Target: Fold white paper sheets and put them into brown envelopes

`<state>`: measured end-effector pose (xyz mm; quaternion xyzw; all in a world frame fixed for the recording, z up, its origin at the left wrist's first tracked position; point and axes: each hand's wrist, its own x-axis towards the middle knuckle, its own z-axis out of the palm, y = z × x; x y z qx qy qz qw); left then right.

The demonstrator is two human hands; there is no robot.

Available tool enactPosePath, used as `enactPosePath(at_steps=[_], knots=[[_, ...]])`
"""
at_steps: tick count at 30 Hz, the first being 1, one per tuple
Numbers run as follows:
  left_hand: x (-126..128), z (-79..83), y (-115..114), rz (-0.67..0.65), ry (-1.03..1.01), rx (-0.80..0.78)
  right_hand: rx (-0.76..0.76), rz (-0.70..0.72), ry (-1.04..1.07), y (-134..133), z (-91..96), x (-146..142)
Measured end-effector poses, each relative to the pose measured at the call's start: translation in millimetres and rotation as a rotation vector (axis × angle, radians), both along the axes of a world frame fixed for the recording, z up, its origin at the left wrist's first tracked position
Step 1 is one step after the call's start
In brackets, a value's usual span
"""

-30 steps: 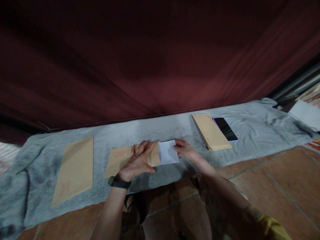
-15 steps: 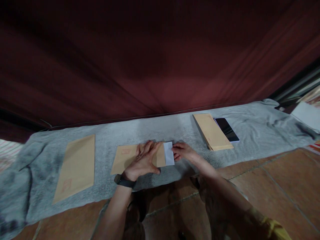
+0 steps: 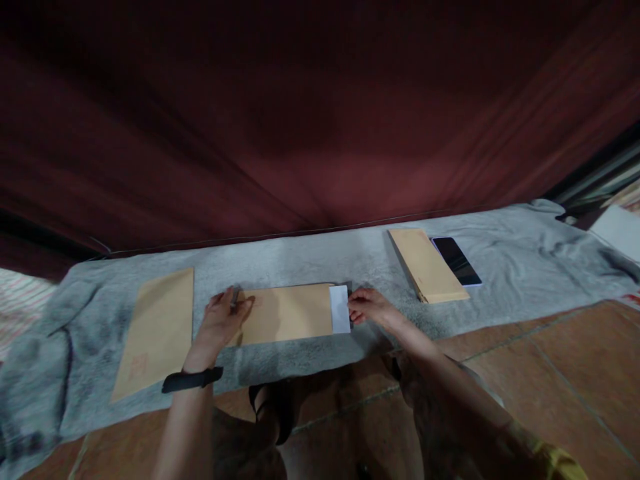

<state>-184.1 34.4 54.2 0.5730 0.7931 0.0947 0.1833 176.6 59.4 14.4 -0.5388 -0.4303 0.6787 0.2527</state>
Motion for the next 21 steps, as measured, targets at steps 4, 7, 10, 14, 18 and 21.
enactPosePath(at_steps=[4,7,10,14,18,21], knots=[[1,-1.2,2,0.048,0.037,0.009,-0.016,-0.024,0.012,-1,2.5,-4],[11,4.3,0,0.061,0.001,0.016,-0.026,-0.040,-0.012,-2,5.1,-10],[17,8.6,-2,0.045,-0.029,0.033,-0.019,-0.048,-0.043,-3,7.2,-15],[20,7.9,-2,0.065,-0.084,0.090,-0.002,-0.038,-0.074,-4,6.6,-20],[26,5.7,-3,0.092,-0.150,0.127,0.045,-0.026,-0.085,-6,2.4,-24],[32,4.8,-5,0.145,-0.272,0.157,0.078,-0.013,-0.094,-7,0.5,-26]])
